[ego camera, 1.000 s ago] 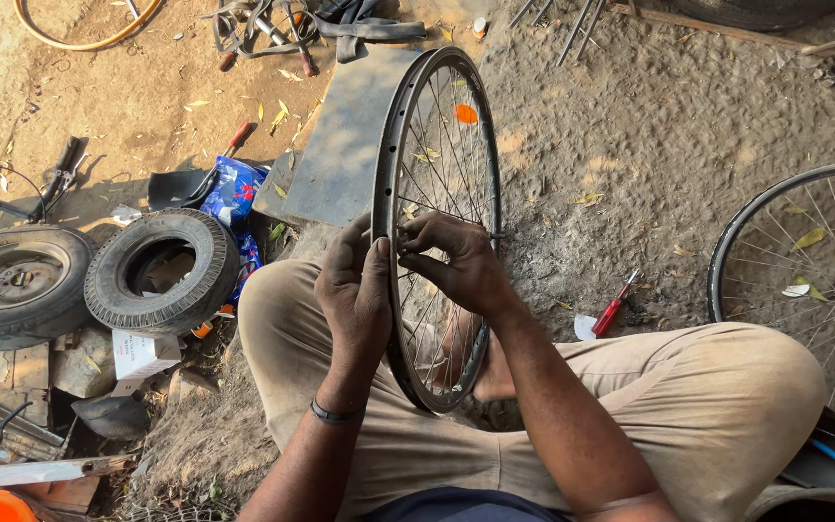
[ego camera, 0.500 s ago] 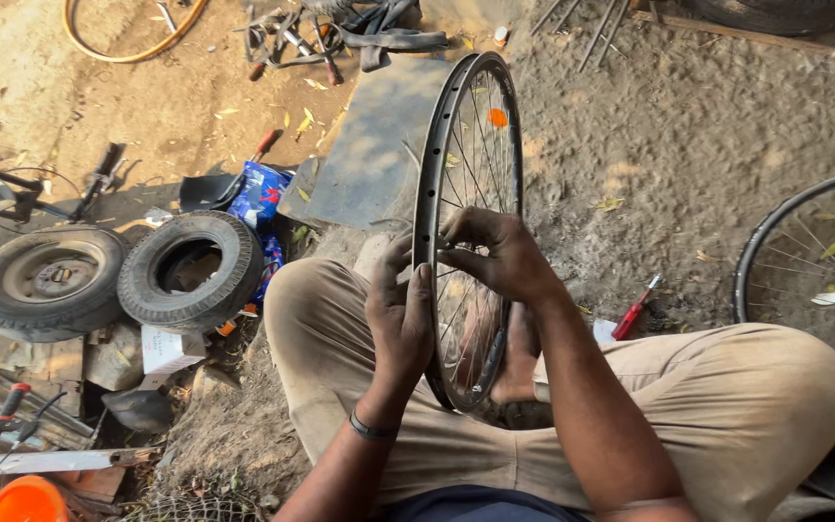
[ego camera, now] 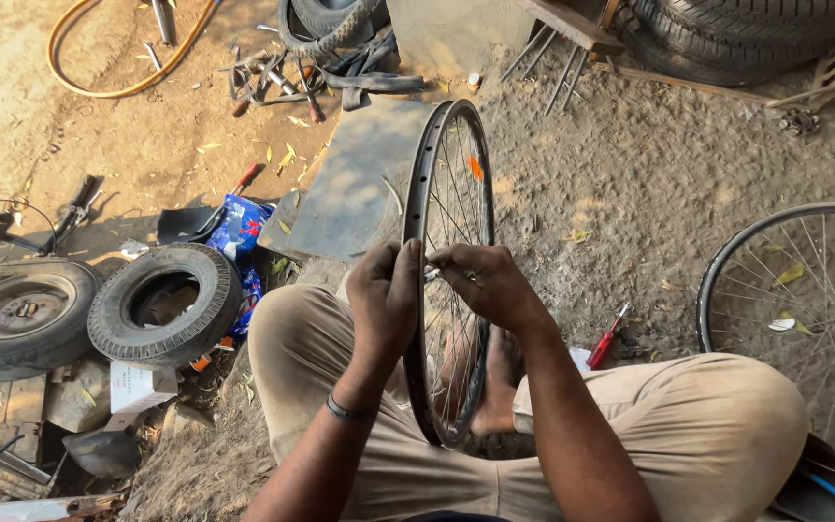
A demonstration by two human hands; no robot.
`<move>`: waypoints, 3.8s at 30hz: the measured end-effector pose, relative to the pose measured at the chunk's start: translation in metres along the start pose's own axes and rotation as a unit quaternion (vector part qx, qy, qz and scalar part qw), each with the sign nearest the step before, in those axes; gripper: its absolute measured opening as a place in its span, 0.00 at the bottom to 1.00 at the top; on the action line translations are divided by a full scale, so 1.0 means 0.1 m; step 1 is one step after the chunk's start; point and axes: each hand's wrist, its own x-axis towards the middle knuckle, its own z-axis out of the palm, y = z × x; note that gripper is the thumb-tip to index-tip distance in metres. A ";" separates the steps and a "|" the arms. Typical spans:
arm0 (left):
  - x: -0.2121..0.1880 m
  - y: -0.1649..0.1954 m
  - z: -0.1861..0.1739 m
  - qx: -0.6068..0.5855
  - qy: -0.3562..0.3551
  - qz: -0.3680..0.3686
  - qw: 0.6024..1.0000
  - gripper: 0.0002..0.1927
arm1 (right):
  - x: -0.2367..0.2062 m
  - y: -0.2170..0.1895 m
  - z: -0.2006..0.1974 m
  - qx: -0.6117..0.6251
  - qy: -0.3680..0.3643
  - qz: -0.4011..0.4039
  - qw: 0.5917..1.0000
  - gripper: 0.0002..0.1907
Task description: The person sits on the ground holding a bicycle wheel and works the spokes and rim by hand, turning spoke nipples and checking the rim around its circumference. At the end they set the wheel across their legs and pick up a mobile phone.
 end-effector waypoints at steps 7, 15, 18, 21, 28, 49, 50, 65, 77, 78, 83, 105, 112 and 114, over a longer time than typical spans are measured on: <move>-0.06 -0.05 -0.02 0.041 0.034 0.065 0.996 0.09 | 0.01 0.07 -0.09 0.129 -0.032 0.093 0.987 0.09; -0.05 -0.06 -0.02 0.043 0.041 0.030 0.998 0.09 | 0.04 -0.22 -0.14 -0.055 -0.047 0.067 0.995 0.11; -0.04 -0.07 -0.02 0.027 0.046 0.017 0.998 0.08 | 0.03 -0.28 -0.12 0.027 -0.041 0.093 0.995 0.20; -0.04 -0.08 -0.04 0.032 0.061 0.067 0.995 0.07 | 0.02 -0.25 -0.13 -0.007 -0.062 0.066 0.996 0.18; -0.02 -0.08 -0.03 0.049 0.077 0.085 0.992 0.08 | 0.02 -0.02 -0.07 0.159 -0.074 -0.018 0.984 0.15; -0.35 -0.10 0.00 -0.019 0.066 0.045 0.997 0.13 | -0.02 -0.13 0.13 -0.046 0.138 -0.016 0.989 0.14; -0.35 -0.10 0.00 -0.010 0.078 0.065 0.995 0.13 | -0.02 -0.12 0.16 -0.041 0.154 -0.038 0.986 0.13; -0.65 -0.11 -0.10 -0.013 0.040 0.107 0.993 0.09 | -0.02 -0.20 -0.07 0.094 0.014 0.002 0.995 0.10; -0.31 -0.16 -0.06 -0.091 -0.046 -0.022 0.994 0.11 | -0.07 -0.16 -0.27 -0.036 0.129 0.046 0.990 0.07; -0.28 -0.14 -0.04 -0.040 -0.033 0.025 0.998 0.10 | -0.04 -0.18 -0.18 -0.017 0.124 0.035 0.992 0.07; -0.31 -0.10 -0.03 0.043 0.020 0.120 0.992 0.12 | -0.02 -0.18 0.07 0.031 0.102 0.015 0.994 0.06; -0.38 -0.27 -0.09 -0.131 0.025 0.000 0.991 0.12 | -0.03 -0.25 0.32 0.088 0.085 -0.086 0.989 0.27; -0.41 -0.24 -0.07 -0.152 0.003 0.005 0.988 0.11 | -0.02 -0.25 0.06 0.047 -0.003 -0.125 0.991 0.28; -0.41 -0.25 -0.07 -0.150 0.005 0.004 0.989 0.11 | -0.02 -0.25 0.12 0.040 0.048 -0.126 0.990 0.24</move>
